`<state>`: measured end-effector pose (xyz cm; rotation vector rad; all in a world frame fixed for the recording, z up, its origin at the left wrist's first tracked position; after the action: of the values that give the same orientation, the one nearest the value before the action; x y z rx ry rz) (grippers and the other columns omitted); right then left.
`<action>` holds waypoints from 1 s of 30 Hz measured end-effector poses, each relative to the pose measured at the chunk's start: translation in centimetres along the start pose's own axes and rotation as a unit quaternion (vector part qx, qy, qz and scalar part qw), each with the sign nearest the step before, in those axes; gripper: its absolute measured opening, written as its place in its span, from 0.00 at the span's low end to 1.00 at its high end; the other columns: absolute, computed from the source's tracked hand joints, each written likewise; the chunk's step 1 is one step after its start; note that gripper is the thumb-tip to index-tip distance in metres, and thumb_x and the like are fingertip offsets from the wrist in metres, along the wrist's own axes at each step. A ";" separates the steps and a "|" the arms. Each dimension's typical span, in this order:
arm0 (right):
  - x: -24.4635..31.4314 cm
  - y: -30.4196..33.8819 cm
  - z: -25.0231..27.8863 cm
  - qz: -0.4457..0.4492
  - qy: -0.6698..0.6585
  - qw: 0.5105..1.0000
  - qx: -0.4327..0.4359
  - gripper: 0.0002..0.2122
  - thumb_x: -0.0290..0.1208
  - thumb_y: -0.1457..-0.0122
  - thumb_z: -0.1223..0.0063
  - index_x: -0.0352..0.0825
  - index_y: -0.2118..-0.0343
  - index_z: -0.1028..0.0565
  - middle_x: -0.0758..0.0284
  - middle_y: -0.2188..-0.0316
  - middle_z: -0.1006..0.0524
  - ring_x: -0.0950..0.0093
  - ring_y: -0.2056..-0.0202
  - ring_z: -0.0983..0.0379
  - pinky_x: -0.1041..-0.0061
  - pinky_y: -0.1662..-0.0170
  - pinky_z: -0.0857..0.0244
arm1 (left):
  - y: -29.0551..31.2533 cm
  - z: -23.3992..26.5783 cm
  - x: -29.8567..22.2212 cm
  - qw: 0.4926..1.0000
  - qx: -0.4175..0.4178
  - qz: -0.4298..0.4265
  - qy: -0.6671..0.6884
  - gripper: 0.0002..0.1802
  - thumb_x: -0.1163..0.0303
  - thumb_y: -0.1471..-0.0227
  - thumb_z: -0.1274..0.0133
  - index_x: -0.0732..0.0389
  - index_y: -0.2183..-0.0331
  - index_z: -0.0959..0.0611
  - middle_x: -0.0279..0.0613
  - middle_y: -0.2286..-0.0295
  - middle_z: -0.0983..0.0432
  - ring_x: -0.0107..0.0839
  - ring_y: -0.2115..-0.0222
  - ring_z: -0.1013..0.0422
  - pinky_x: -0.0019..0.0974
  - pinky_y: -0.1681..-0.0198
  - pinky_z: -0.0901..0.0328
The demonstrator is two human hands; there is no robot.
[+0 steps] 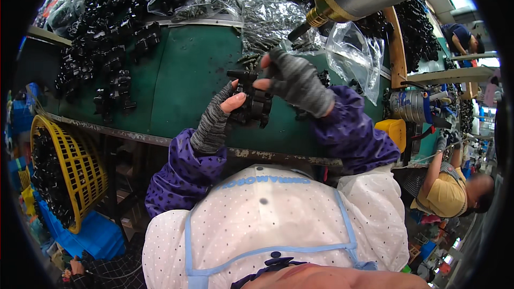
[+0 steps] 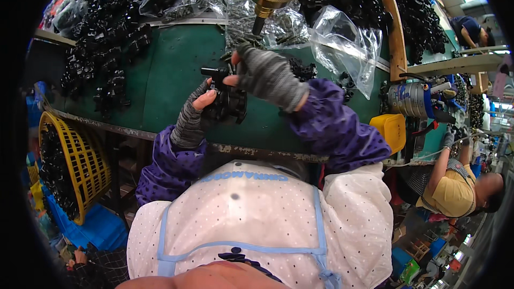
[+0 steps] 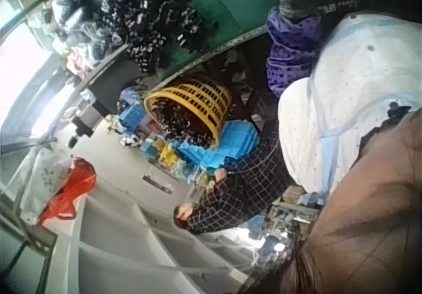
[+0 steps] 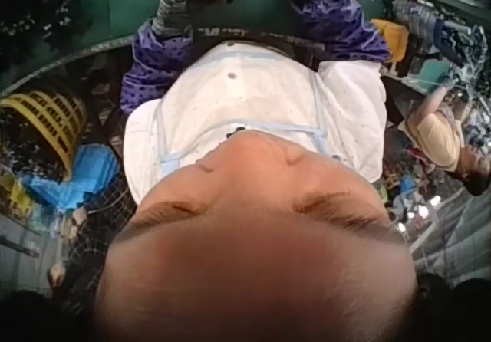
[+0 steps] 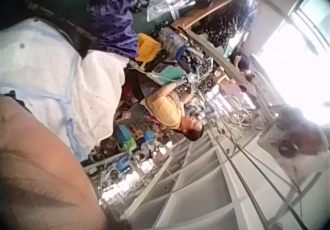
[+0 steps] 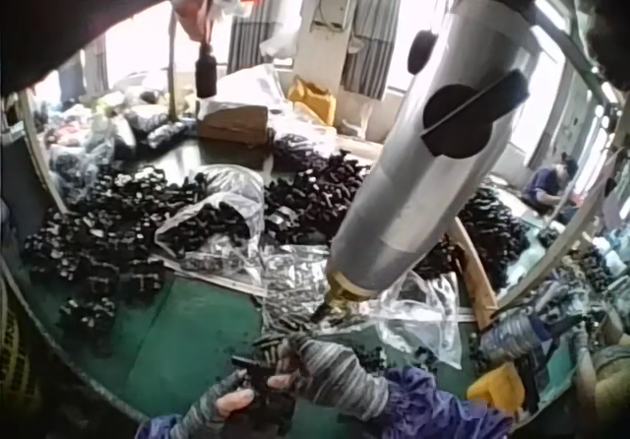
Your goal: Assembling small black plastic components using an overhead electric screwdriver at a factory workstation.
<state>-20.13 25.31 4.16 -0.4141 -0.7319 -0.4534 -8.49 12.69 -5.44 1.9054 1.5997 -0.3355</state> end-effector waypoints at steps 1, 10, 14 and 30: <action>-2.0 0.8 0.1 -0.029 -0.083 0.996 0.008 0.19 0.36 0.57 0.41 0.33 0.64 0.33 0.63 0.81 0.30 0.69 0.77 0.29 0.74 0.72 0.35 | 1.0 -2.2 -1.5 0.999 -0.011 -0.026 -0.016 0.21 0.67 0.52 0.51 0.62 0.56 0.34 0.41 0.66 0.28 0.28 0.70 0.29 0.29 0.67 0.31; -5.1 1.7 3.4 -0.185 -0.369 0.909 0.065 0.10 0.30 0.51 0.47 0.31 0.66 0.28 0.67 0.73 0.26 0.80 0.70 0.31 0.82 0.66 0.36 | 1.4 -4.1 -3.3 0.998 0.023 -0.030 -0.044 0.25 0.63 0.52 0.54 0.62 0.52 0.34 0.43 0.58 0.35 0.32 0.59 0.34 0.34 0.65 0.32; -15.7 -1.9 14.2 -0.216 -0.408 0.877 -0.133 0.05 0.28 0.50 0.51 0.32 0.74 0.27 0.66 0.78 0.26 0.75 0.78 0.30 0.79 0.80 0.36 | 5.1 1.7 -10.7 0.566 -0.226 -0.373 -0.700 0.21 0.73 0.57 0.49 0.59 0.57 0.30 0.42 0.60 0.35 0.35 0.62 0.35 0.36 0.61 0.36; -20.4 -0.6 17.9 -0.124 0.292 0.922 -0.224 0.05 0.26 0.48 0.54 0.35 0.70 0.27 0.69 0.76 0.26 0.76 0.77 0.31 0.82 0.76 0.36 | 8.0 5.2 -13.8 0.817 -0.269 -0.151 -0.487 0.22 0.72 0.55 0.53 0.56 0.55 0.32 0.38 0.64 0.32 0.33 0.65 0.32 0.34 0.66 0.33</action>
<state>-43.48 39.00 1.80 -0.5804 -0.0866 -0.9438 -3.05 -2.05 0.59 0.7795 1.0749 -0.7472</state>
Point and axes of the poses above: each hand's wrist, its own y-axis away from the middle knuckle, its own z-axis out of the back of the hand, x = y × z, the point moved 2 cm from there along -y, towards the middle knuckle
